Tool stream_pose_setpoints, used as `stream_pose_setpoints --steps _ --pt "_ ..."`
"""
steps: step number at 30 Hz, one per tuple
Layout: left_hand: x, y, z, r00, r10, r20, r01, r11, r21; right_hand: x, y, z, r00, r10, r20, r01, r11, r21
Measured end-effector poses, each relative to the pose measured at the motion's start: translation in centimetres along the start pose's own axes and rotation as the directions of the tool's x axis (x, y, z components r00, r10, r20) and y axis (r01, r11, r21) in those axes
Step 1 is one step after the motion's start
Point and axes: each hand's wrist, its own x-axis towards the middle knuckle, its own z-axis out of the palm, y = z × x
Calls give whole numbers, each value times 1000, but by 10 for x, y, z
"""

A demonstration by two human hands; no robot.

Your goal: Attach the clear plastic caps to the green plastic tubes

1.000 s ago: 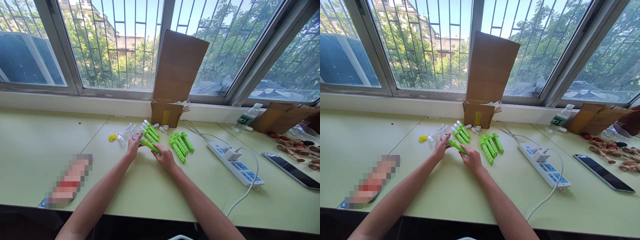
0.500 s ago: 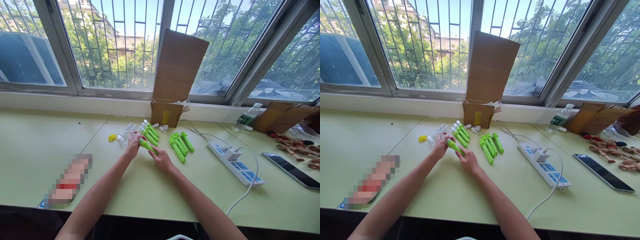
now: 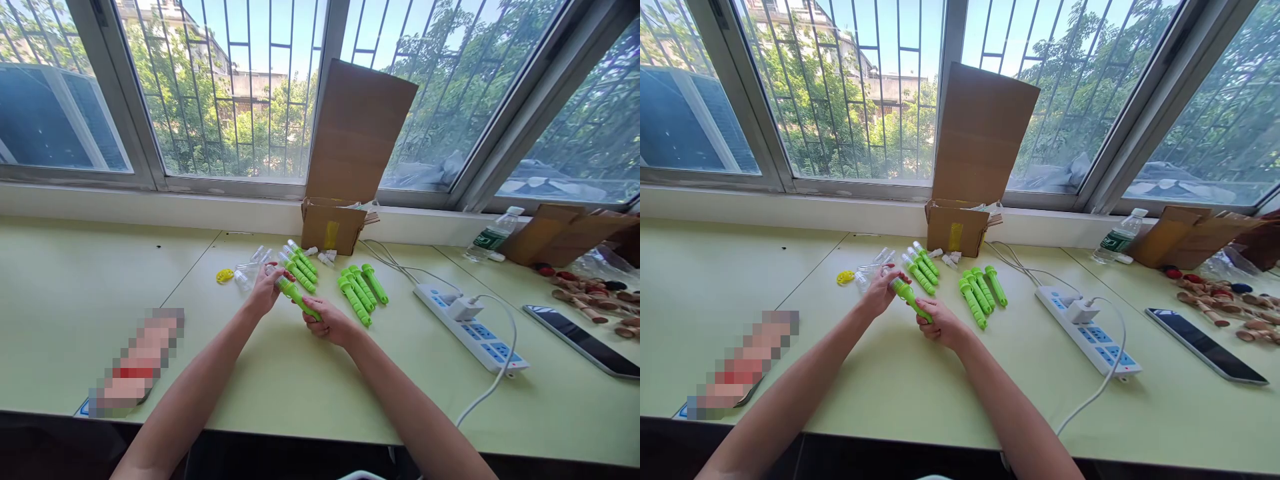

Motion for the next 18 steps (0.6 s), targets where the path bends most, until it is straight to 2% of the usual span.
stream_pose_setpoints --steps 2,4,6,7,8,10,11,13,14,18 --pt "-2 4 1 999 2 32 -2 1000 -2 1 1 1 1000 -22 -4 22 1000 -16" --pt "-3 7 1 998 9 58 -8 1000 -2 4 5 4 994 -89 -61 83 992 -99" --pt "-2 8 1 998 13 60 -13 1000 2 7 9 5 967 -208 -144 167 952 -257" --pt "-2 7 1 999 9 47 -10 1000 11 9 11 4 940 -291 -180 213 908 -361" --pt "-1 5 0 1000 2 22 -3 1000 26 10 12 3 896 -392 -207 259 842 -473" --pt "1 -1 -1 998 -25 -59 30 995 92 12 15 -2 794 -574 -200 299 656 -693" --pt "2 -4 -2 993 -23 -117 40 988 147 13 16 -6 744 -639 -196 281 565 -776" --pt "2 -10 -3 985 -18 -173 60 970 236 13 17 -13 673 -715 -190 190 415 -890" --pt "2 -12 -3 982 -13 -190 63 963 261 13 17 -16 651 -739 -174 143 345 -928" --pt "0 -15 -1 961 44 -272 44 950 310 11 18 -21 618 -779 -109 -32 113 -993"
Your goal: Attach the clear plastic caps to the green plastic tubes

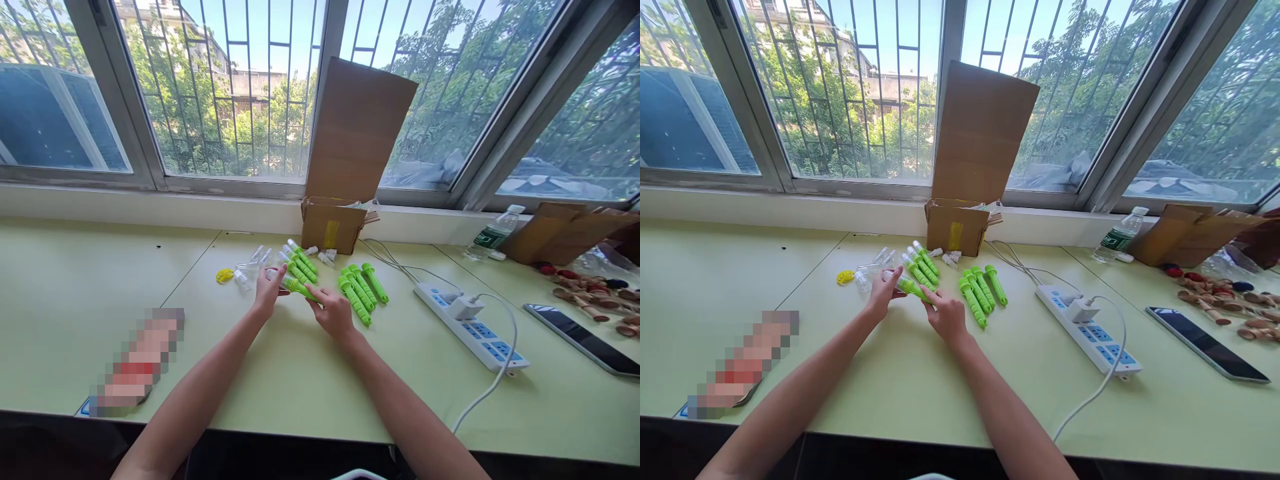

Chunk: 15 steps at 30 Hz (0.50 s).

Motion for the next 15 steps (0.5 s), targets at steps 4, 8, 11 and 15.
stream_pose_setpoints --steps 4,8,11,15 --pt "0 -2 -1 999 32 -39 -30 999 37 -1 -2 -2 998 -54 -23 51 990 -135" --pt "5 -6 -5 995 98 -33 -95 991 90 -1 -2 -3 997 -78 6 78 986 -149" --pt "9 -9 -7 990 140 -34 -135 983 123 -2 -3 -2 996 -76 43 81 989 -128" --pt "12 -9 -10 986 161 -43 -157 984 87 -3 -7 0 994 -78 77 83 995 -62"
